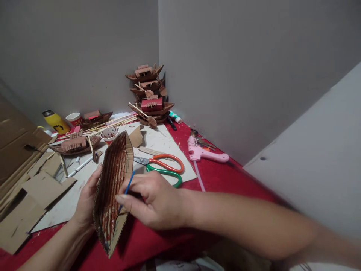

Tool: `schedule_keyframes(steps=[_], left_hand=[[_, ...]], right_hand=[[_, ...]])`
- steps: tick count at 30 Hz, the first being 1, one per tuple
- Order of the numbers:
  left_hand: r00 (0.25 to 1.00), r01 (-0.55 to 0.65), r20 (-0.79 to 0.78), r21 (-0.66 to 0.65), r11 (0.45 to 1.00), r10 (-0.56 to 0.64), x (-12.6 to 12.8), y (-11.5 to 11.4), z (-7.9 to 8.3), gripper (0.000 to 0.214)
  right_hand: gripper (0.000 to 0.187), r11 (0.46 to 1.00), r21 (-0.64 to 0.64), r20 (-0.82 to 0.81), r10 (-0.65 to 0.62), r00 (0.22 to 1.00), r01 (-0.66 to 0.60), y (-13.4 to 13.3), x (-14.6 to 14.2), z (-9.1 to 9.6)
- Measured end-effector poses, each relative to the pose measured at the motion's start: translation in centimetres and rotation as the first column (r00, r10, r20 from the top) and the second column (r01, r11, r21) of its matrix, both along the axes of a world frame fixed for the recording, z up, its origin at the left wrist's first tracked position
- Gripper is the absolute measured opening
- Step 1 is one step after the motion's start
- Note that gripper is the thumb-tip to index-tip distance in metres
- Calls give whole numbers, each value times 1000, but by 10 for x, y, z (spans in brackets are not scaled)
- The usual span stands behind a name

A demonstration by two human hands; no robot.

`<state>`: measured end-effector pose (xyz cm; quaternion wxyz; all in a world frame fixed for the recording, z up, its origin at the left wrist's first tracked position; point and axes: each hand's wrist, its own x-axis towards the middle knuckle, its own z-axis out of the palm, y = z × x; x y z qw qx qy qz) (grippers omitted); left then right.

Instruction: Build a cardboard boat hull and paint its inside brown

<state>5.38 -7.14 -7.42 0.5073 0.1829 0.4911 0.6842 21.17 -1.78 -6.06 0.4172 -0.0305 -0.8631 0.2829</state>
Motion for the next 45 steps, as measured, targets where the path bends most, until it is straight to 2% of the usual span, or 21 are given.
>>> schedule_keyframes(steps=[1, 4, 6, 8, 10, 12, 13, 15, 17, 18, 20, 22, 24, 26, 28, 31, 34, 36, 39, 42, 45], left_hand=[[1000, 1, 4, -4, 1000, -1, 0, 0, 0, 14], [998, 30, 59, 27, 999, -31, 2, 1, 0, 18], [997, 18, 80, 41, 999, -22, 3, 2, 1, 20], [995, 18, 94, 41, 999, -22, 3, 3, 2, 22], [993, 33, 110, 35, 999, -37, 3, 3, 3, 22], [991, 41, 130, 15, 999, -43, 4, 3, 5, 23], [989, 39, 140, 1, 999, -38, 4, 3, 6, 23], [985, 45, 167, -25, 999, -40, 4, 4, 9, 25], [979, 60, 197, -42, 997, -50, 5, 4, 11, 27], [977, 63, 205, -47, 997, -52, 5, 4, 11, 27], [980, 49, 197, -54, 997, -38, 5, 5, 12, 26], [983, 41, 182, -77, 996, -26, 3, 4, 11, 23], [980, 68, 193, -119, 991, -44, 0, 4, 9, 23], [974, 105, 215, -158, 982, -70, -2, 3, 7, 24], [972, 119, 222, -182, 976, -77, -2, 3, 6, 23], [975, 94, 214, -178, 980, -55, 0, 4, 7, 20], [971, 96, 229, -135, 986, -63, 3, 5, 8, 21], [962, 136, 252, -118, 984, -103, 2, 5, 8, 24], [953, 171, 273, -134, 976, -130, 0, 4, 5, 28], [952, 175, 279, -151, 973, -128, -1, 2, 5, 33], [948, 200, 283, -165, 966, -148, 2, 2, 9, 36]], right_hand=[[15, 1000, 15, -2, -10, 1000, 10, 0, 0, -1], [12, 982, 108, -86, -148, 985, 157, 6, 3, 1], [11, 979, 43, -123, -191, 974, 197, 7, 6, 3], [12, 984, -119, -98, -147, 984, 135, 4, 6, 6], [13, 977, -214, -58, -28, 998, 14, 0, 5, 6], [13, 984, -164, -50, 68, 996, -75, -2, 3, 4], [12, 991, -109, -63, 73, 995, -79, -2, 2, 3], [13, 1000, -20, -115, 5, 993, -7, 0, 2, 2], [13, 998, -39, -147, -51, 988, 45, 1, 3, 2], [13, 997, -70, -139, -25, 990, 16, 2, 3, 3], [13, 987, -112, -92, 108, 990, -118, 2, 3, 4], [12, 979, -73, -68, 187, 980, -192, 2, 3, 4], [10, 991, -28, -92, 129, 987, -132, 3, 2, 4], [10, 995, -69, -133, 66, 989, -76, 4, 2, 4], [10, 985, -109, -154, 113, 982, -130, 3, 3, 4], [10, 975, 5, -101, 222, 970, -223, 3, 3, 4], [9, 983, 152, -68, 114, 991, -102, 6, 4, 4], [9, 989, 145, -101, 40, 994, -25, 7, 5, 7], [10, 993, 47, -105, 116, 988, -111, 6, 6, 10], [10, 984, 82, -56, 162, 985, -157, 7, 5, 9], [9, 988, 153, -93, -19, 995, 33, 20, 5, 7]])
